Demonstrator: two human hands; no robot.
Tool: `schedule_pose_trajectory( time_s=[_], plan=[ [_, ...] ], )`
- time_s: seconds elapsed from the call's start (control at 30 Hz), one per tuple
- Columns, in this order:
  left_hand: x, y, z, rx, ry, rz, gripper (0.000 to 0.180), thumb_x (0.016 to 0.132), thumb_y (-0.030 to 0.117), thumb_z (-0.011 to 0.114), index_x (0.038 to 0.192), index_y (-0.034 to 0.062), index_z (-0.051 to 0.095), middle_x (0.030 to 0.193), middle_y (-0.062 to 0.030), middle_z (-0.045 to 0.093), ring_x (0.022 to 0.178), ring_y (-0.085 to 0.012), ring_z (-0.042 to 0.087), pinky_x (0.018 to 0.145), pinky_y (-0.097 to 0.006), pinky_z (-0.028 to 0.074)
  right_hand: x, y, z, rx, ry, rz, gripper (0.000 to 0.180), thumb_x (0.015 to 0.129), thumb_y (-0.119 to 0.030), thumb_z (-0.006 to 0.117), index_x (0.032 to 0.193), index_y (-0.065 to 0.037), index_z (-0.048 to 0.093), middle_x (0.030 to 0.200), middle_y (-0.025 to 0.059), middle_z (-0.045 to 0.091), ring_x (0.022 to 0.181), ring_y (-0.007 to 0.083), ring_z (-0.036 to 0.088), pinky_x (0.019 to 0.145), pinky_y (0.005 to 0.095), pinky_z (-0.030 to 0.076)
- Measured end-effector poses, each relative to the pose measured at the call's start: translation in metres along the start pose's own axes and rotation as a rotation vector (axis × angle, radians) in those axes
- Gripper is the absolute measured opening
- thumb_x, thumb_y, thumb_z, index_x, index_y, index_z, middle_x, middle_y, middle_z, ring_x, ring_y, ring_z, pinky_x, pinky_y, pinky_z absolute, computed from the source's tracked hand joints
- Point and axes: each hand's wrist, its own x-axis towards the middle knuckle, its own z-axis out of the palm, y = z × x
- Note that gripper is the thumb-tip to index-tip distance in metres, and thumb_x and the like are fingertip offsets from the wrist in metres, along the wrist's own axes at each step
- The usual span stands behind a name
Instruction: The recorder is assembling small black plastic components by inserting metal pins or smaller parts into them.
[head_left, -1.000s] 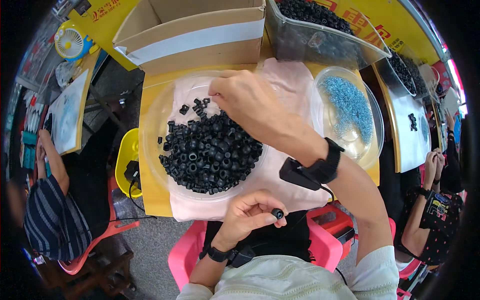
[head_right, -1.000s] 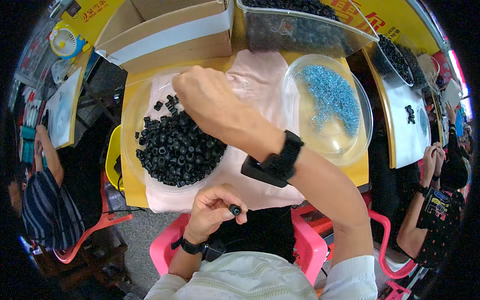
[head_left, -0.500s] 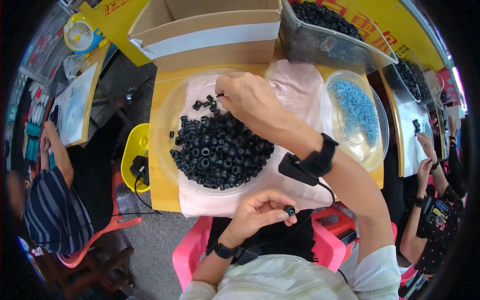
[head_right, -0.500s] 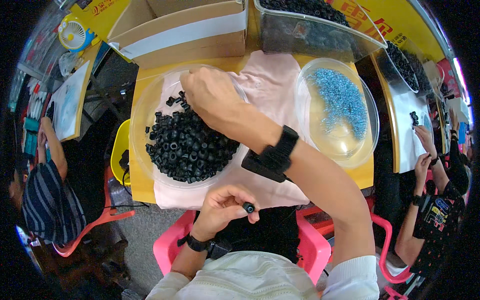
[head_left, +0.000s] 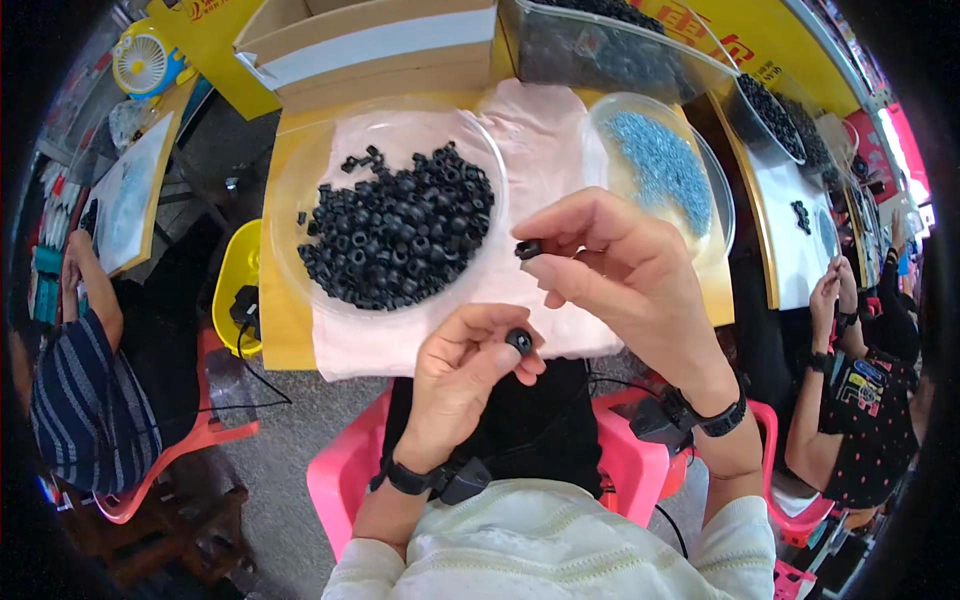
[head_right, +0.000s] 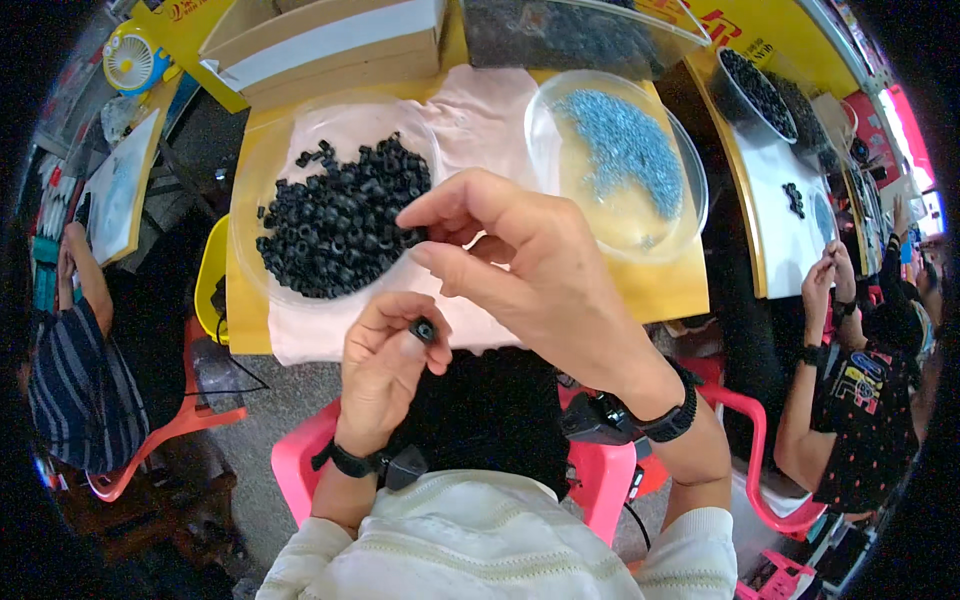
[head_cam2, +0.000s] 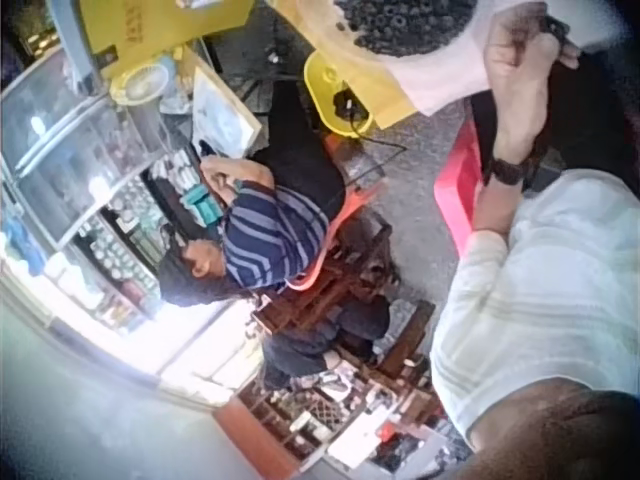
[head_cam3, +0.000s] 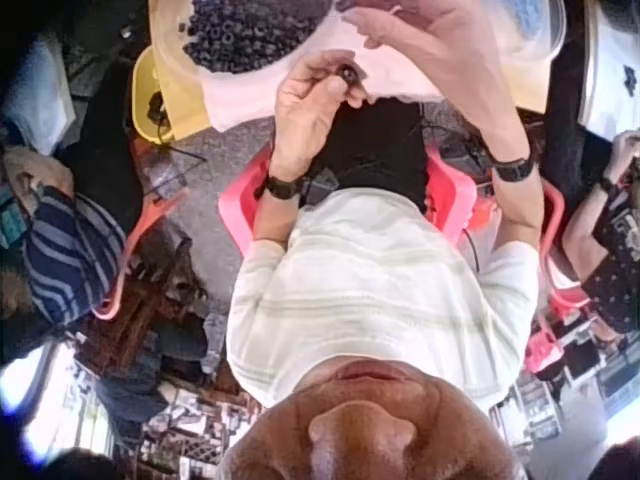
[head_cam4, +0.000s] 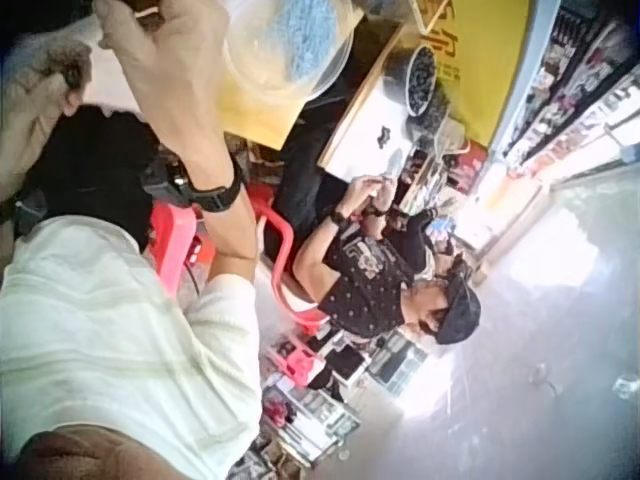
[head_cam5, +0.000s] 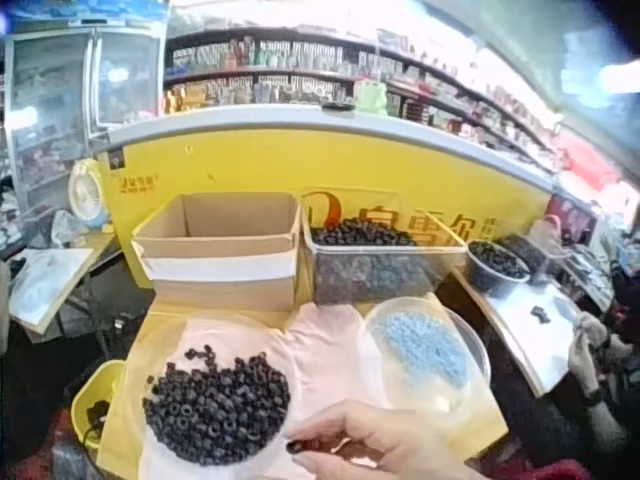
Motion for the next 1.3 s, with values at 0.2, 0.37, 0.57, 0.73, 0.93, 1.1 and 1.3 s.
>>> schedule_pose_trajectory(
  time_s=[0.2, 0.37, 0.57, 0.73, 0.93, 1.1, 1.3],
  plan=[
    [-0.008, -0.007, 0.011, 0.003, 0.038, 0.037, 0.024, 0.094, 0.008, 0.063, 0.115, -0.003, 0.059, 0.106, -0.0167, 0.067, 0.087, -0.0195, 0.068, 0.078, -0.03, 0.056, -0.039, 0.014, -0.011, -0.053, 0.007, -0.129, 0.015, 0.089, -0.002, 0.066, 0.104, 0.001, 0.068, 0.091, 0.0057, 0.067, 0.075, 0.0098, 0.065, 0.064, 0.0214, 0.053],
    [-0.011, -0.01, 0.015, 0.05, 0.058, 0.018, 0.024, 0.093, 0.008, 0.065, 0.113, -0.0029, 0.06, 0.102, -0.0164, 0.068, 0.084, -0.0198, 0.068, 0.075, -0.029, 0.057, -0.056, 0.017, -0.016, -0.172, -0.031, -0.241, 0.019, 0.086, 0.0, 0.066, 0.105, -0.003, 0.07, 0.09, 0.0063, 0.065, 0.08, 0.0144, 0.066, 0.067, 0.0247, 0.053],
    [-0.012, -0.016, 0.02, 0.059, 0.025, -0.026, 0.023, 0.091, 0.006, 0.067, 0.111, -0.0029, 0.06, 0.099, -0.0171, 0.069, 0.082, -0.0203, 0.068, 0.072, -0.03, 0.057, -0.065, 0.025, -0.023, -0.225, -0.035, -0.308, 0.024, 0.083, -0.001, 0.069, 0.106, -0.006, 0.071, 0.088, 0.0062, 0.064, 0.079, 0.0176, 0.065, 0.068, 0.0282, 0.051],
    [-0.012, -0.018, 0.02, 0.066, 0.035, -0.044, 0.022, 0.091, 0.005, 0.066, 0.111, -0.0027, 0.06, 0.098, -0.0166, 0.069, 0.081, -0.0206, 0.069, 0.071, -0.03, 0.057, -0.066, 0.029, -0.025, -0.23, -0.035, -0.335, 0.024, 0.082, -0.003, 0.071, 0.106, -0.007, 0.072, 0.087, 0.0065, 0.064, 0.079, 0.0191, 0.065, 0.068, 0.0287, 0.051],
    [-0.011, -0.023, 0.018, 0.084, 0.033, -0.067, 0.02, 0.092, 0.003, 0.065, 0.11, -0.0017, 0.061, 0.098, -0.0158, 0.069, 0.081, -0.0216, 0.069, 0.071, -0.03, 0.057, -0.067, 0.037, -0.027, -0.192, -0.062, -0.304, 0.027, 0.08, 0.0, 0.072, 0.106, -0.006, 0.073, 0.089, 0.0063, 0.064, 0.081, 0.0179, 0.065, 0.07, 0.0279, 0.051],
    [-0.01, -0.026, 0.012, -0.012, 0.031, -0.118, 0.017, 0.092, 0.002, 0.064, 0.108, -0.0005, 0.061, 0.099, -0.0154, 0.068, 0.081, -0.022, 0.069, 0.07, -0.031, 0.058, -0.065, 0.046, -0.024, -0.145, -0.048, -0.311, 0.023, 0.083, -0.003, 0.07, 0.106, -0.008, 0.072, 0.085, 0.0063, 0.063, 0.075, 0.0186, 0.064, 0.067, 0.028, 0.05],
    [-0.008, -0.027, 0.013, 0.032, 0.04, -0.127, 0.017, 0.091, 0.001, 0.064, 0.108, 0.0001, 0.061, 0.098, -0.0149, 0.068, 0.082, -0.0221, 0.069, 0.071, -0.031, 0.058, -0.066, 0.048, -0.023, -0.164, -0.001, -0.311, 0.018, 0.086, -0.005, 0.069, 0.104, -0.004, 0.072, 0.085, 0.0068, 0.063, 0.076, 0.0177, 0.064, 0.065, 0.0269, 0.051]
  ],
)
